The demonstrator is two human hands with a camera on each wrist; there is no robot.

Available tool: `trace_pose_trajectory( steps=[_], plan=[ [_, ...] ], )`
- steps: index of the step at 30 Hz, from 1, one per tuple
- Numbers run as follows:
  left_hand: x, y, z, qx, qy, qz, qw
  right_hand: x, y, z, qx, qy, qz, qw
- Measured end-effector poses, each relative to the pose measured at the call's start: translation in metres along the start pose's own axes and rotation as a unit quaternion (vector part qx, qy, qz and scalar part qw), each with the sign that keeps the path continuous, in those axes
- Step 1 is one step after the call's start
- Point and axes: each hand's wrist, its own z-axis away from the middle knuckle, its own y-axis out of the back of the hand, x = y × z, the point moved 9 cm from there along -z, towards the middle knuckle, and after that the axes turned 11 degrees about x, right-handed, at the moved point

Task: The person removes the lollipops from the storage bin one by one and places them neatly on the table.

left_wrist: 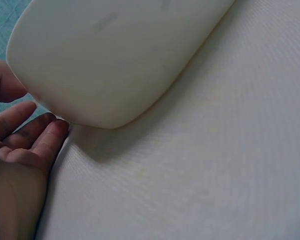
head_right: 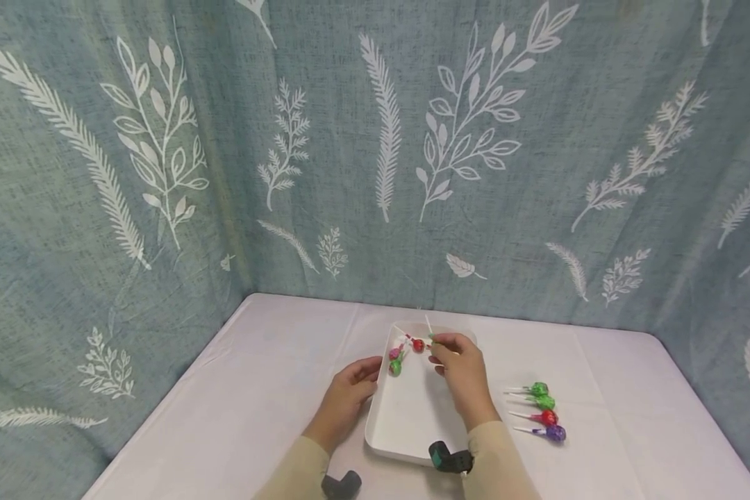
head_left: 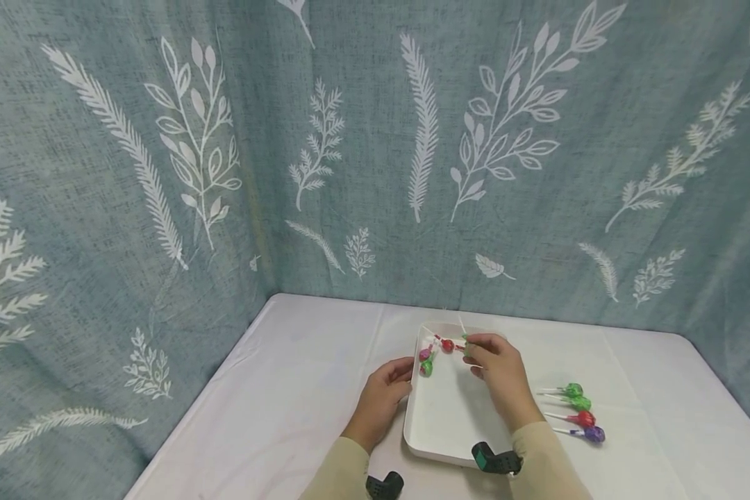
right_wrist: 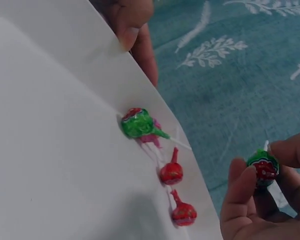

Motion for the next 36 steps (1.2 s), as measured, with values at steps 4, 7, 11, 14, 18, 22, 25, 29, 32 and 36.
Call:
trace_pose_trajectory(
  steps=[4,7,11,14,18,22,25,29,32,36],
  plan=[
    [-0.001,0.000,0.000,0.002,0.001,-0.003,1.0000,-0.002,0.009,0.003,0.011,0.007,0.017,0.9998],
    [-0.001,0.000,0.000,0.002,0.000,-0.001,1.0000,-0.002,0.016,0.004,0.017,0.010,0.023,0.9995],
    [-0.001,0.000,0.000,0.001,0.003,-0.001,1.0000,-0.001,0.024,0.007,0.024,0.009,0.033,0.9991],
    [-0.003,0.000,0.000,0.001,0.007,-0.001,1.0000,0.001,0.030,0.010,0.029,0.004,0.045,0.9986],
    [-0.004,0.000,-0.001,-0.002,0.011,0.015,0.9998,0.002,0.039,0.013,0.033,0.001,0.057,0.9979],
    [-0.006,0.001,-0.002,-0.004,0.016,0.021,0.9996,0.004,0.048,0.016,0.032,-0.001,0.070,0.9970],
    [-0.007,0.002,-0.002,-0.001,0.016,0.010,0.9998,0.008,0.055,0.017,0.031,-0.007,0.076,0.9966],
    [-0.008,0.002,0.000,0.002,0.017,0.006,0.9998,0.012,0.065,0.016,0.034,-0.011,0.071,0.9969],
    [-0.005,0.002,0.001,0.001,0.019,0.012,0.9997,0.012,0.071,0.017,0.035,-0.009,0.072,0.9968],
    [-0.002,0.001,0.002,0.001,0.015,0.015,0.9998,0.011,0.079,0.021,0.031,-0.005,0.083,0.9961]
  ],
)
